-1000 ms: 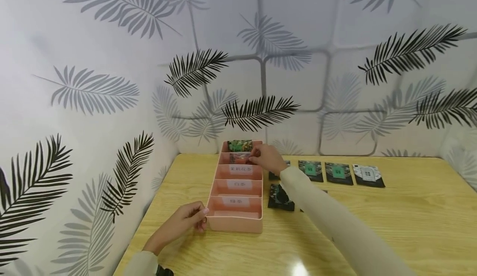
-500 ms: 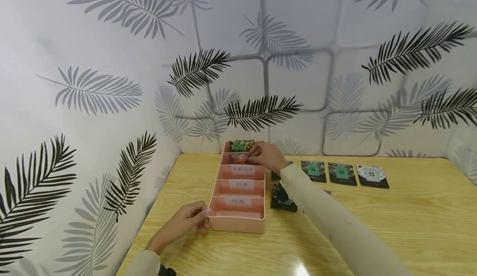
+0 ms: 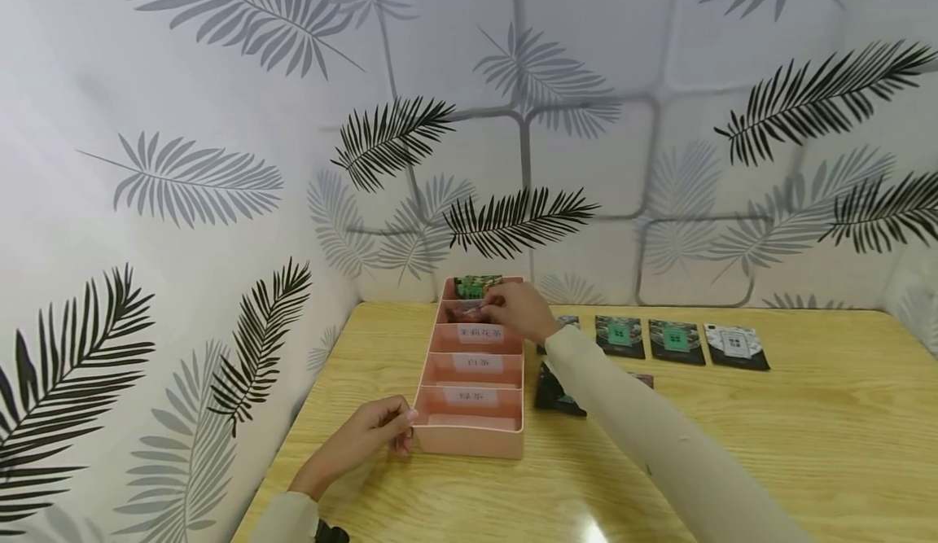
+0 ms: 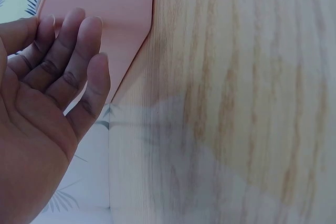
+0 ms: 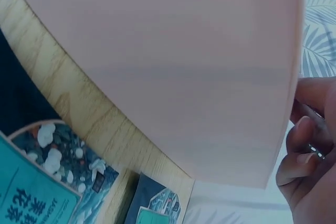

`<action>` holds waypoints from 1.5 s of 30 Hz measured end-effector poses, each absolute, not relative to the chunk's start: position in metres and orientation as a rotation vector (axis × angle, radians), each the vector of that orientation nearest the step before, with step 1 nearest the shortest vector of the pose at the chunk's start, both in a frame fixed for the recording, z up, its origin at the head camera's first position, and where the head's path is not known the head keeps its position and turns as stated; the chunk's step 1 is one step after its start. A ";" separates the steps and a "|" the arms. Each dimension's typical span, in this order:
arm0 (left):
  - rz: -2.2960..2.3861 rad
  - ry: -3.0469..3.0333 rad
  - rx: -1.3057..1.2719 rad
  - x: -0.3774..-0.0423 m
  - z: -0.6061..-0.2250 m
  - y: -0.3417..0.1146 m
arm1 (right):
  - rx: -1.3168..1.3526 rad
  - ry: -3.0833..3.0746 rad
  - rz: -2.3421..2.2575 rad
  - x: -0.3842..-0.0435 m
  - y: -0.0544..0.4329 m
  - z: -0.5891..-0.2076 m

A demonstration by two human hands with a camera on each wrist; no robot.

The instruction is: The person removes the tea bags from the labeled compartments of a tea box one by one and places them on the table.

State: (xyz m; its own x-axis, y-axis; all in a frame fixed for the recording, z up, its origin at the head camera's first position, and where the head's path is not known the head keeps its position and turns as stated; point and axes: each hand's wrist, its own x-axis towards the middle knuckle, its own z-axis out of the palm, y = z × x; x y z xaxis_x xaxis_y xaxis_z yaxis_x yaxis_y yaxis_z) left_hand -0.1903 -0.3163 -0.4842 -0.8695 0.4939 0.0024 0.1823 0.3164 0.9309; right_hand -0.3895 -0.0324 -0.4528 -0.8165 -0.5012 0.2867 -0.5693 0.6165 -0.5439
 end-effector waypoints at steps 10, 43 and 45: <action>1.563 2.323 0.600 -0.190 -0.485 -0.312 | 0.848 -2.594 1.067 -0.384 -0.014 -0.444; 1.538 2.358 0.624 -0.189 -0.483 -0.311 | 0.738 -2.475 1.241 -0.368 0.073 -0.420; 1.535 2.355 0.622 -0.189 -0.483 -0.310 | 0.738 -2.491 1.231 -0.364 0.081 -0.420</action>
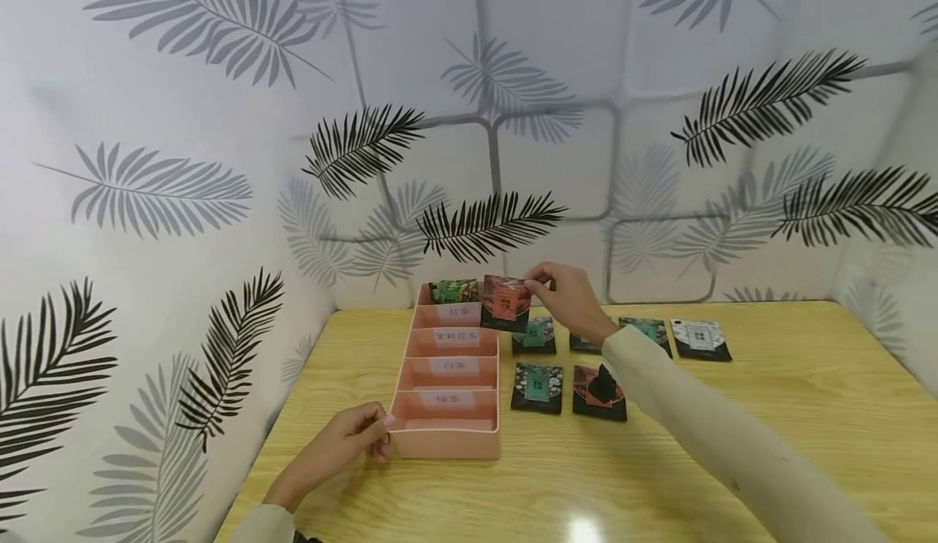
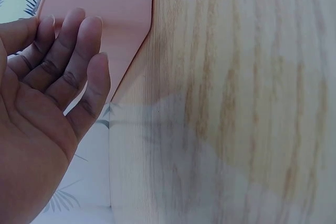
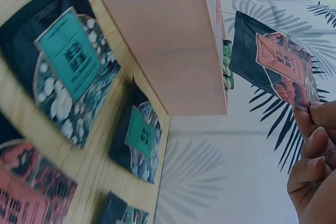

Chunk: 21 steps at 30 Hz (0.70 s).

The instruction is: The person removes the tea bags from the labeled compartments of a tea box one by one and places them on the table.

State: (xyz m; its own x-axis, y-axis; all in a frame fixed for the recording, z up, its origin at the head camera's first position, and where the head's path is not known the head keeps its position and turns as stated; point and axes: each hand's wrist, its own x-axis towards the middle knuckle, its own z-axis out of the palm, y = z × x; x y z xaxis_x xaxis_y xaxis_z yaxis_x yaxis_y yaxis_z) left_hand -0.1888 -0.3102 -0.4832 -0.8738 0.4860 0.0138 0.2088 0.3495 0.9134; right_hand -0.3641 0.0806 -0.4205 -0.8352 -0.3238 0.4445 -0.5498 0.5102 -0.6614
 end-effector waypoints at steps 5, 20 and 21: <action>1.538 2.341 0.621 -0.189 -0.485 -0.311 | 0.718 -2.516 1.197 -0.356 0.095 -0.420; 1.540 2.349 0.628 -0.189 -0.483 -0.310 | 0.683 -2.564 1.145 -0.346 0.138 -0.428; 1.540 2.348 0.621 -0.190 -0.483 -0.310 | 0.674 -2.571 1.137 -0.345 0.141 -0.429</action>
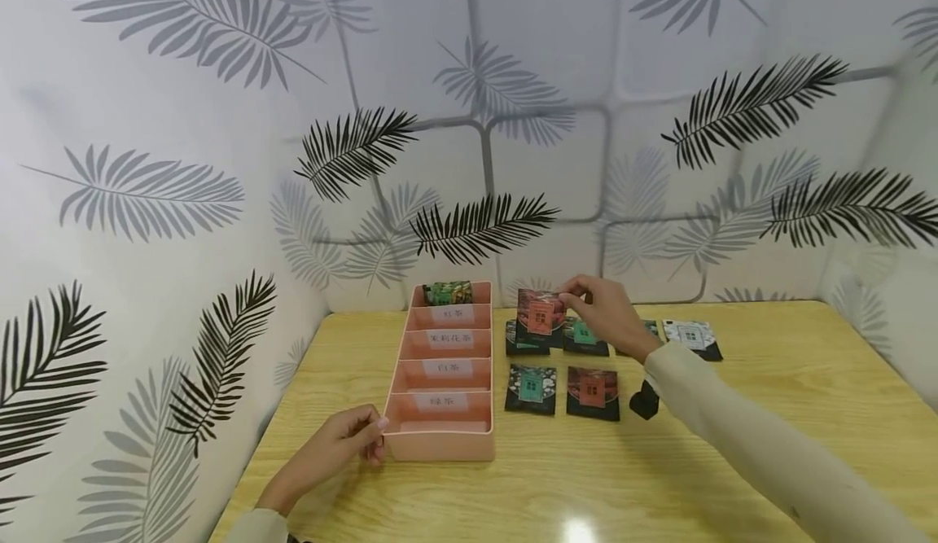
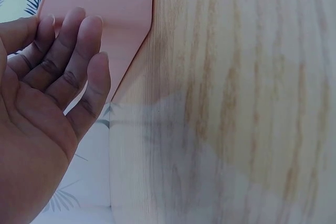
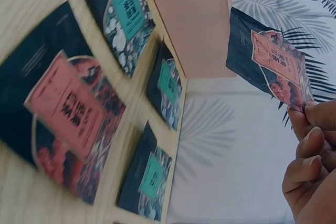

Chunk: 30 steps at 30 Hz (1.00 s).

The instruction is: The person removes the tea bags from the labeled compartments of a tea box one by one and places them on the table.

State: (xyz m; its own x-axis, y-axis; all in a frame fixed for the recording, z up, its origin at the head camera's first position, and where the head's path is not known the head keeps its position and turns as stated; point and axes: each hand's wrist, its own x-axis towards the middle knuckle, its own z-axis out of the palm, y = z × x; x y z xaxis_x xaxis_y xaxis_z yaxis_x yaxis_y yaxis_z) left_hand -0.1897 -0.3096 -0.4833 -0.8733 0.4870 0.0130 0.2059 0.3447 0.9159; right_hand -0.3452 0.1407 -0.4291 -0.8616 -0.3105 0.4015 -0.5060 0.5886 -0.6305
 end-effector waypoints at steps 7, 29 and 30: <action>1.546 2.341 0.622 -0.190 -0.481 -0.310 | 0.643 -2.607 1.134 -0.338 0.158 -0.433; 1.571 2.316 0.626 -0.187 -0.481 -0.308 | 0.574 -2.657 1.062 -0.314 0.213 -0.450; 1.568 2.321 0.627 -0.187 -0.481 -0.308 | 0.571 -2.664 1.062 -0.312 0.216 -0.450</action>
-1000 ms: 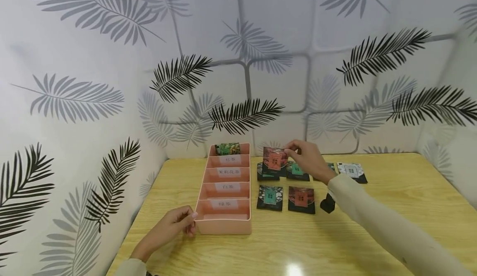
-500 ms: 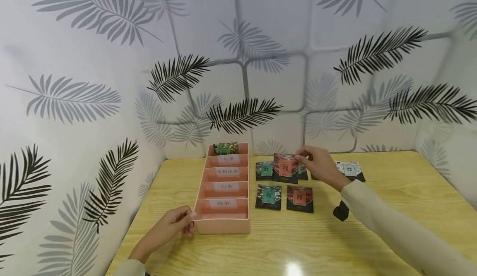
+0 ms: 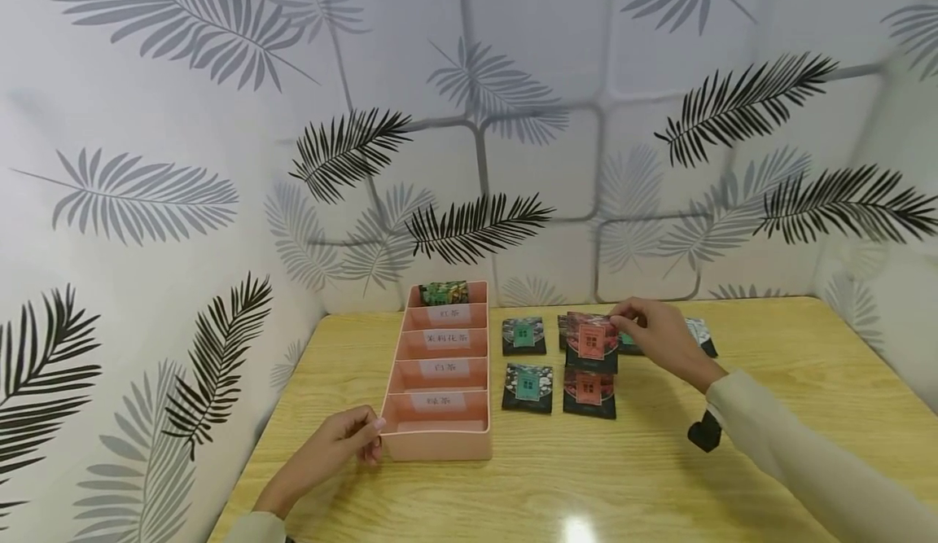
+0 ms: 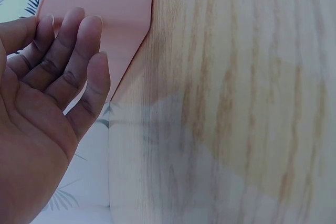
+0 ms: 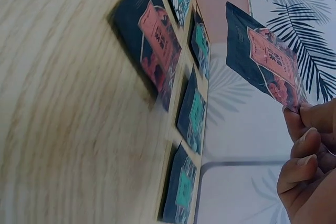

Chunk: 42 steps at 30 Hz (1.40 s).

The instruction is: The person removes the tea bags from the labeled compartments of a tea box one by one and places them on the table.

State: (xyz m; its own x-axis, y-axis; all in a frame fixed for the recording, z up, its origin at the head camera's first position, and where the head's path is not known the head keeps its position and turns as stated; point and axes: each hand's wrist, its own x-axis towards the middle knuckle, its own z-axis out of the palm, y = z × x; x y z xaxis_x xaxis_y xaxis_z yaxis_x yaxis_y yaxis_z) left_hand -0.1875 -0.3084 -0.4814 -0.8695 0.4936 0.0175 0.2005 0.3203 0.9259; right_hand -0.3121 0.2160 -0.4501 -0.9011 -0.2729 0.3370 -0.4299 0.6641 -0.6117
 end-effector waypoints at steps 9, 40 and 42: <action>1.582 2.304 0.611 -0.190 -0.481 -0.309 | 0.525 -2.668 1.001 -0.305 0.243 -0.459; 1.588 2.310 0.624 -0.187 -0.484 -0.309 | 0.421 -2.878 1.027 -0.288 0.289 -0.501; 1.586 2.308 0.628 -0.187 -0.484 -0.308 | 0.411 -2.892 1.009 -0.290 0.292 -0.504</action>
State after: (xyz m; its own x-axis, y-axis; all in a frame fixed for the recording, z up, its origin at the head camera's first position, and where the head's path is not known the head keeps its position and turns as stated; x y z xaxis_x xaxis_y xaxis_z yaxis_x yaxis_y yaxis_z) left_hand -0.1874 -0.3085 -0.4838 -0.8692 0.4939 0.0216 0.1973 0.3065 0.9312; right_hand -0.2896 0.2918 -0.5044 -0.9634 -0.2320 0.1344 -0.2653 0.7517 -0.6038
